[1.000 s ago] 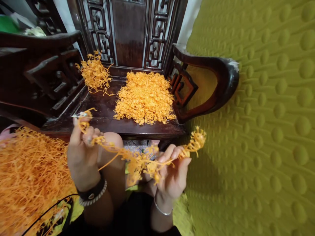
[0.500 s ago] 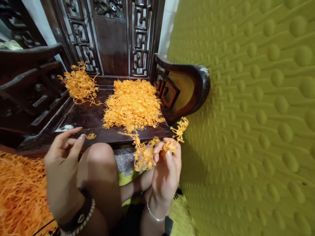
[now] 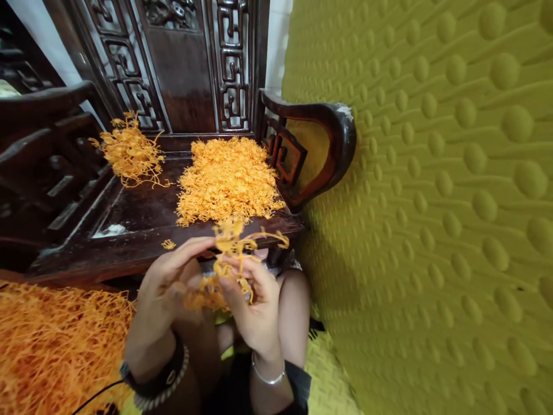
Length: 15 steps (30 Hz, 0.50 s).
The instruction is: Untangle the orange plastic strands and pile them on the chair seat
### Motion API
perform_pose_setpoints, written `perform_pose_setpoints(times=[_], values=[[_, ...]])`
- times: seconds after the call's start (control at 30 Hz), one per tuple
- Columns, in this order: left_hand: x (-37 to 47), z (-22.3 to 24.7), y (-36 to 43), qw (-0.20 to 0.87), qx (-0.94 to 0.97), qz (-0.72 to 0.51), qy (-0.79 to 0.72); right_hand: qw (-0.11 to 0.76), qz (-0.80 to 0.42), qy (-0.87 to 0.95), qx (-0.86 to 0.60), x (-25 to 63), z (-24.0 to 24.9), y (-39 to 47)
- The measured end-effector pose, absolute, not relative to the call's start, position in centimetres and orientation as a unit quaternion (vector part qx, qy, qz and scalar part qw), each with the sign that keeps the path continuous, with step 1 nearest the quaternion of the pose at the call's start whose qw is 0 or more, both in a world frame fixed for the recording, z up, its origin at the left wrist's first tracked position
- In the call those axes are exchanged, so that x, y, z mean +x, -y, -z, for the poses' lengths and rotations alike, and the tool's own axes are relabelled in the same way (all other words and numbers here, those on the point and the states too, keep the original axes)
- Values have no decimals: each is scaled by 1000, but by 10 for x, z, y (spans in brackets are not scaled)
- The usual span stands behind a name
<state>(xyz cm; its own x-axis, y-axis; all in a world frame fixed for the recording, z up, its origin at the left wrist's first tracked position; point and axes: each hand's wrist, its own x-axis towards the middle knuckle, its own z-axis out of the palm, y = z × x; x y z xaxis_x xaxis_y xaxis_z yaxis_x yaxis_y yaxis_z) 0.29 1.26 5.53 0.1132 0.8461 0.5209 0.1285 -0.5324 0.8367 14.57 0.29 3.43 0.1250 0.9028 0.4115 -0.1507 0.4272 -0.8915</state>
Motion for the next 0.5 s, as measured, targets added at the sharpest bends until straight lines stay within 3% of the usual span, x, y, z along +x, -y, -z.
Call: perform_pose_setpoints(times=[0.13,0.27,0.5], values=[[5,-58,-10,270,699,-513,-418,617,-371,566,-401,141,-41,-5],[8,-60,-10,316,661,-523,-435,599,-344,586,-425,139,-47,-4],[14,-58,-14,356,566,-586,-458,673,-375,490,-408,131,-34,5]])
